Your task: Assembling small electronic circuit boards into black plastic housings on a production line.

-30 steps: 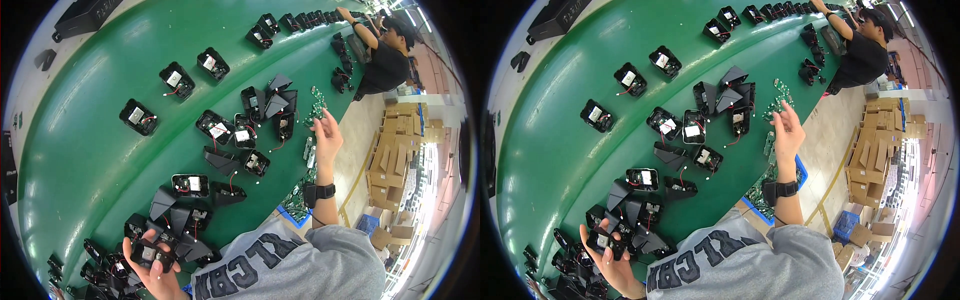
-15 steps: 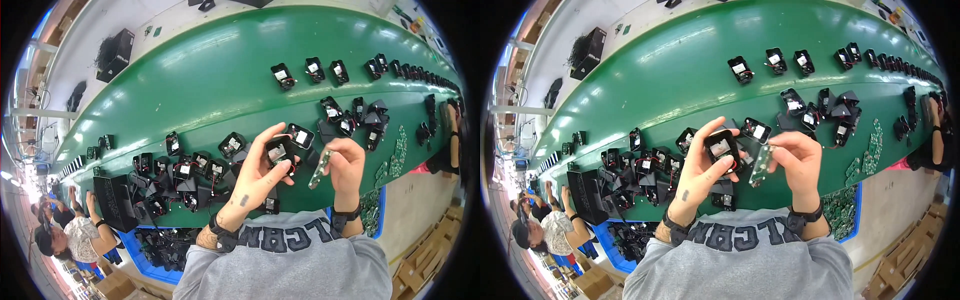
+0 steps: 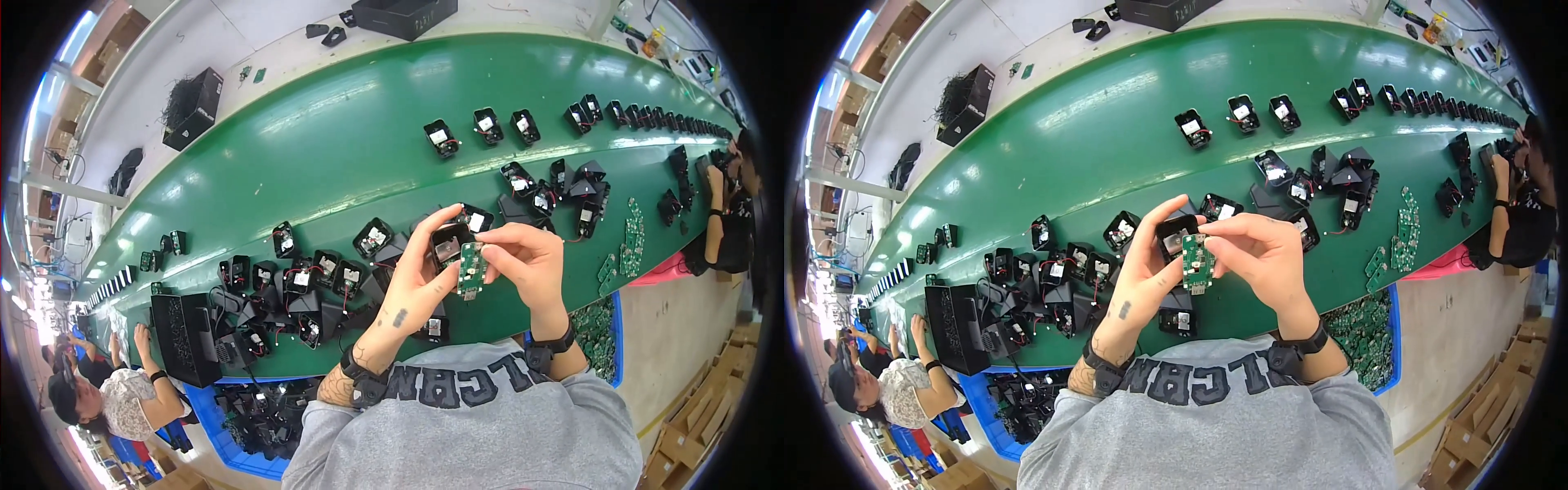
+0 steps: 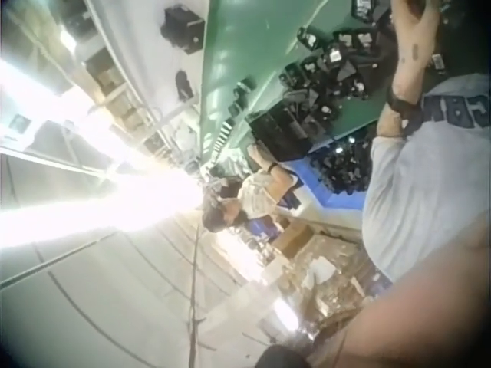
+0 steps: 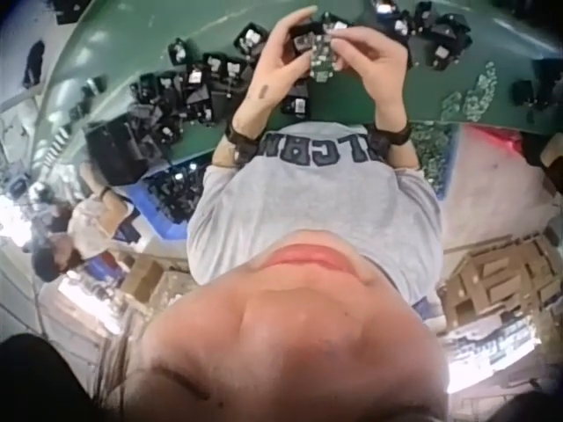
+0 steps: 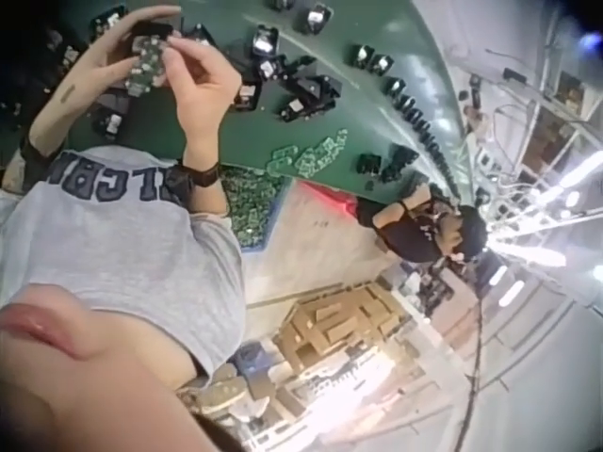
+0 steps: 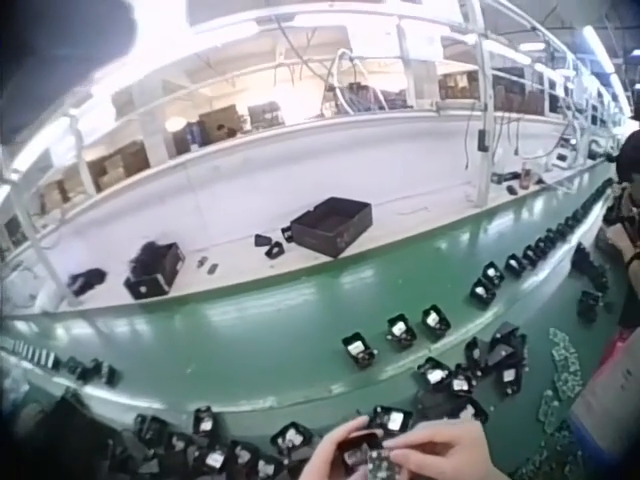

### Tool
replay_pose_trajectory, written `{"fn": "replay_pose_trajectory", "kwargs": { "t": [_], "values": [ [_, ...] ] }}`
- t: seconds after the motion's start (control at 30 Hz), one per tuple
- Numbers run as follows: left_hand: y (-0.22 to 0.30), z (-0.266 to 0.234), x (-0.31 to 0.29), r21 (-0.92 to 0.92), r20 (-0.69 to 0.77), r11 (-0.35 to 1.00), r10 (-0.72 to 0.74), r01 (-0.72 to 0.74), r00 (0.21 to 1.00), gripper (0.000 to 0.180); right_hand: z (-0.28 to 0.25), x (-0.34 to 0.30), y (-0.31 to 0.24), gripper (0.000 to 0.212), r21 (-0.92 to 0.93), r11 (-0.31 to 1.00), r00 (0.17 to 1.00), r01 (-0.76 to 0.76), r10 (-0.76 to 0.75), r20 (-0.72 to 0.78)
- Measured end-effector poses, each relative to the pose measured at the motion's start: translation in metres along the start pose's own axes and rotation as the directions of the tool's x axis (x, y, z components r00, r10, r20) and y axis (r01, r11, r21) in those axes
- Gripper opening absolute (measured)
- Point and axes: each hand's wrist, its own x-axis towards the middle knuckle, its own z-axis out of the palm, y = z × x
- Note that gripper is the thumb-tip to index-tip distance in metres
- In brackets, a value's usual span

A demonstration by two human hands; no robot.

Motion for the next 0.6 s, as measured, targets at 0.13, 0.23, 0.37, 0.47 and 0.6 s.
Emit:
{"fn": "replay_pose_trajectory", "kwargs": {
  "t": [0.13,0.23,0.37,0.47,0.6],
  "values": [
    [0.005,0.005,0.0,0.011,-0.012,1.0,-0.023,0.023,1.0,0.064,-0.006,0.002,0.005,0.017,-0.099,0.995,1.0,0.006,-0.006,-0.001],
    [0.016,0.011,-0.001,-0.082,-0.021,0.982,-0.173,0.171,0.985,0.065,-0.008,0.004,0.005,0.017,-0.216,0.976,0.999,0.036,-0.044,-0.028],
    [0.013,0.01,0.0,-0.18,0.043,0.968,-0.169,0.174,0.985,0.084,-0.008,0.007,0.004,0.018,-0.362,0.923,0.987,0.129,-0.155,-0.045],
    [0.002,0.004,0.004,-0.201,0.057,0.978,-0.055,0.065,0.997,0.095,-0.006,0.006,0.001,0.02,-0.449,0.853,0.961,0.265,-0.271,0.05],
    [0.011,0.01,0.004,-0.24,0.071,0.965,-0.095,0.109,0.993,0.095,-0.004,0.009,0.001,0.022,-0.534,0.769,0.93,0.351,-0.354,0.102]
  ]
}}
